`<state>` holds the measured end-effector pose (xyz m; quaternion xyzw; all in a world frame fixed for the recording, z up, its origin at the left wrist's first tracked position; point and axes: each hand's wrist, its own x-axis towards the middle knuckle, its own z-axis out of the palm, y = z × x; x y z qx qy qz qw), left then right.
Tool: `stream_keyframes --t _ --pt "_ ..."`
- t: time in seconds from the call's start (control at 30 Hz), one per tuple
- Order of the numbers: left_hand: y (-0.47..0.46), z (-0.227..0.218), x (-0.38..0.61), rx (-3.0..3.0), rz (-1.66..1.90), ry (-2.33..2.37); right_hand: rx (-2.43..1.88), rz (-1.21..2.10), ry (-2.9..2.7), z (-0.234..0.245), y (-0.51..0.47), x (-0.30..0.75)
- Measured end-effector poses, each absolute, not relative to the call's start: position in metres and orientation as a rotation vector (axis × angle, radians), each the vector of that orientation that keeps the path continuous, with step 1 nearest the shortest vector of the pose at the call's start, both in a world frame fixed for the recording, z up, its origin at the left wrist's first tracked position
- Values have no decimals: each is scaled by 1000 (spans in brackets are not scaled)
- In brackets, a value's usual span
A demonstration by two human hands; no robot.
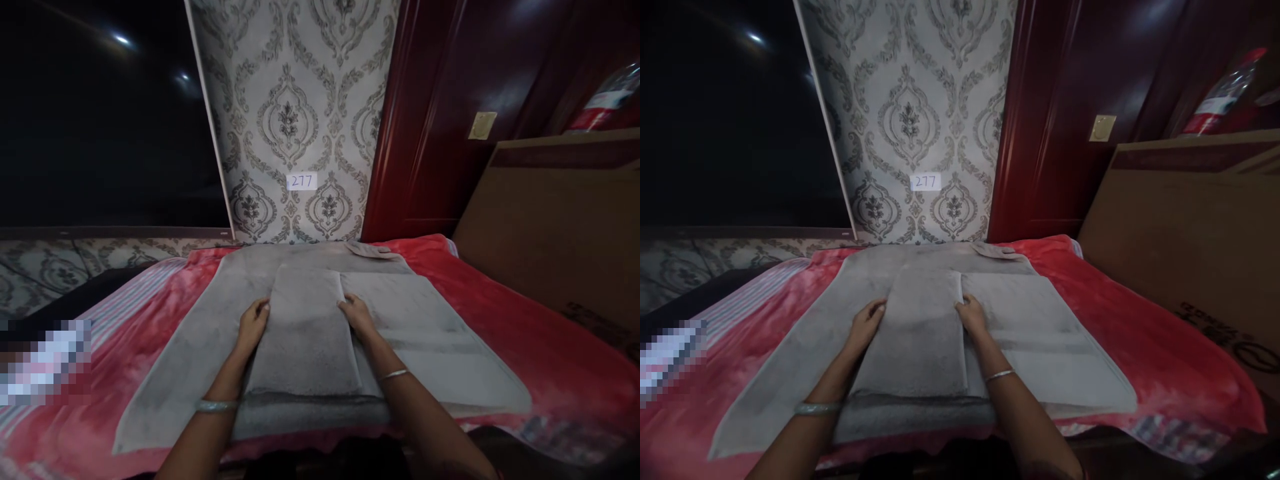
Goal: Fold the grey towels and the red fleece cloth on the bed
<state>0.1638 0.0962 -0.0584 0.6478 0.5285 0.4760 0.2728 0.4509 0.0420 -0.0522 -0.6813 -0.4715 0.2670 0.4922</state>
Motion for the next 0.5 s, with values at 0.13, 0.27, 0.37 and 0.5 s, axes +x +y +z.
stream_keyframes --t 0.13,0.27,0.37,0.5 --pt "91 -52 160 1810 1216 1389 -1656 627 -1151 -46 57 461" --pt "83 -49 166 1879 1169 1387 -1711 586 -1119 -47 58 479" --pt "80 -49 169 1912 1142 1422 -1758 576 -1109 -51 52 487" --pt "80 -48 168 1916 1064 1491 -1789 611 -1098 -52 44 486"
